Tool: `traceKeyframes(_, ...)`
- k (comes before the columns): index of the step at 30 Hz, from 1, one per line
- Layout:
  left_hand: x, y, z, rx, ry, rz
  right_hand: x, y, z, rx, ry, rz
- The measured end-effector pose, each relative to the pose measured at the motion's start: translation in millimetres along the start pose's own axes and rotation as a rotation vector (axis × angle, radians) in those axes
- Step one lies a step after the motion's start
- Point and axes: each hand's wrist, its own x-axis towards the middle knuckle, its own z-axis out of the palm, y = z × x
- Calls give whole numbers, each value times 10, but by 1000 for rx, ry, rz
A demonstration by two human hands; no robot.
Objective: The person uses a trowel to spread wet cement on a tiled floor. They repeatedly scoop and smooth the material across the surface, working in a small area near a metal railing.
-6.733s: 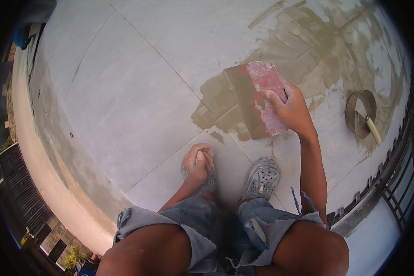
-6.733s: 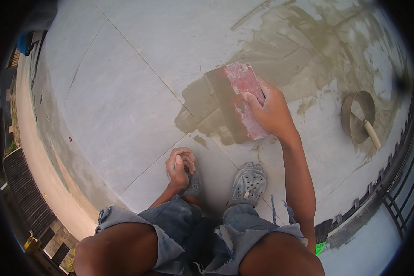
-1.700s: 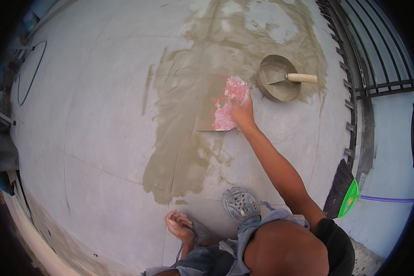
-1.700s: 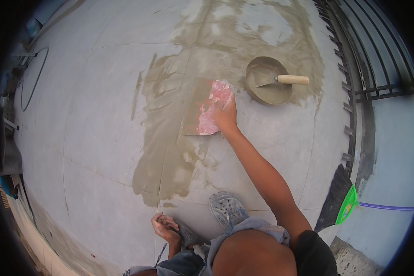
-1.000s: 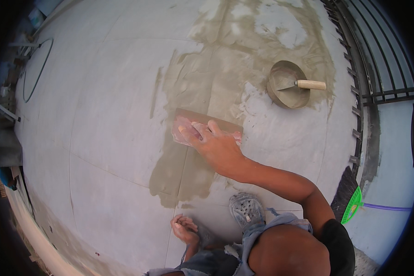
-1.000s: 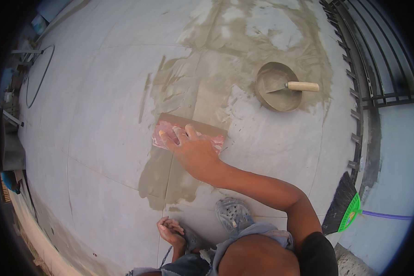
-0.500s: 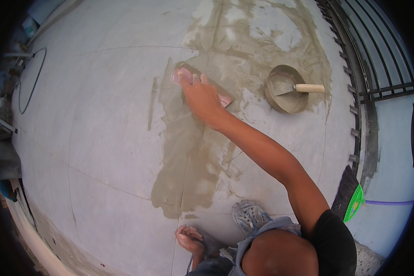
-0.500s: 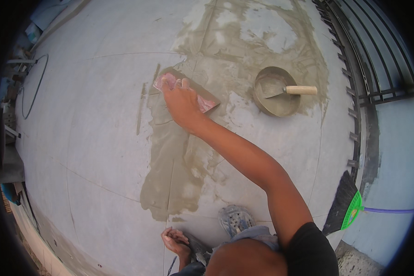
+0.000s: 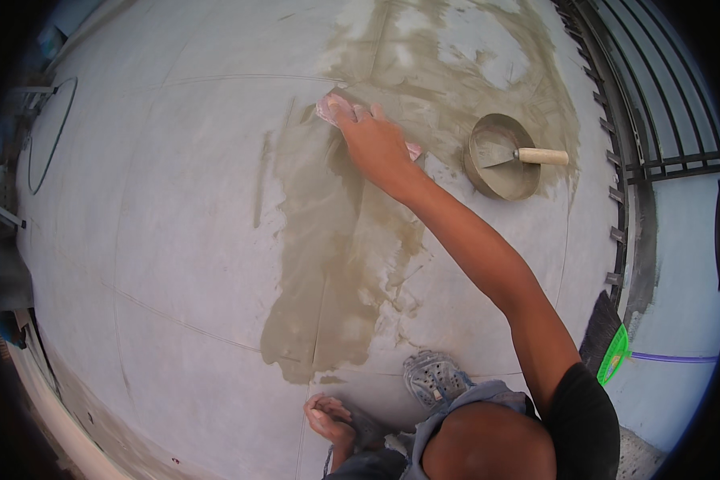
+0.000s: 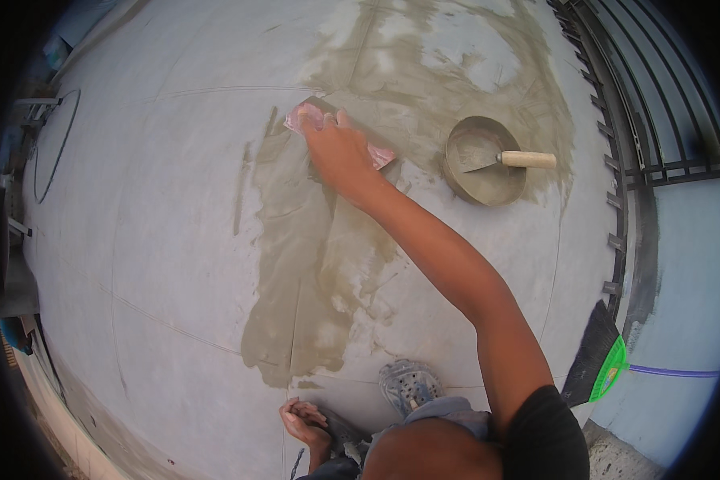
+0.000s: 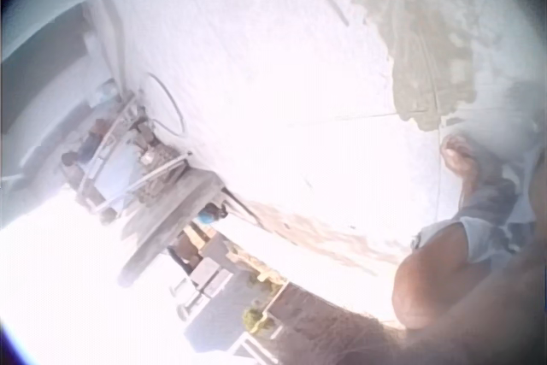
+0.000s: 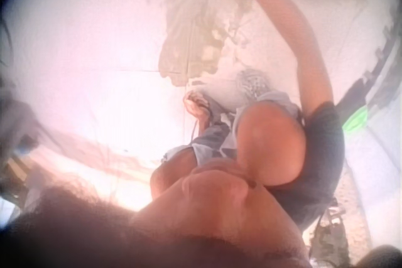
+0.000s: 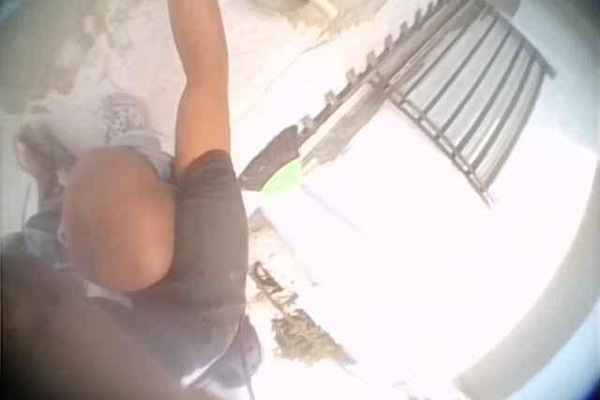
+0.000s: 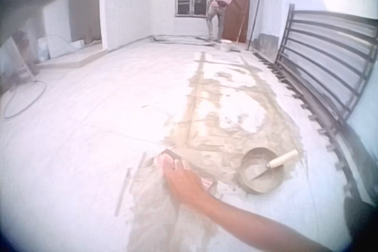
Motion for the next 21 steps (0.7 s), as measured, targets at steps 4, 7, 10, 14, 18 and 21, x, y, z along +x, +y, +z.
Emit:
traceKeyframes(4,28,91,-56,38,2,-19,-469,-320,-260,65,-75,32)
traceKeyframes(7,1,121,-67,55,-10,-30,-604,-241,-538,150,-43,165)
traceKeyframes(10,-15,86,-66,46,-39,-27,-454,121,-715,194,88,276)
traceKeyframes(14,10,105,-81,63,-65,25,-79,574,-803,259,12,404)
traceKeyframes(18,27,104,-85,59,-94,56,-9,907,-600,273,-13,456)
traceKeyframes(21,20,96,-56,62,-102,55,7,1075,-490,236,-6,515)
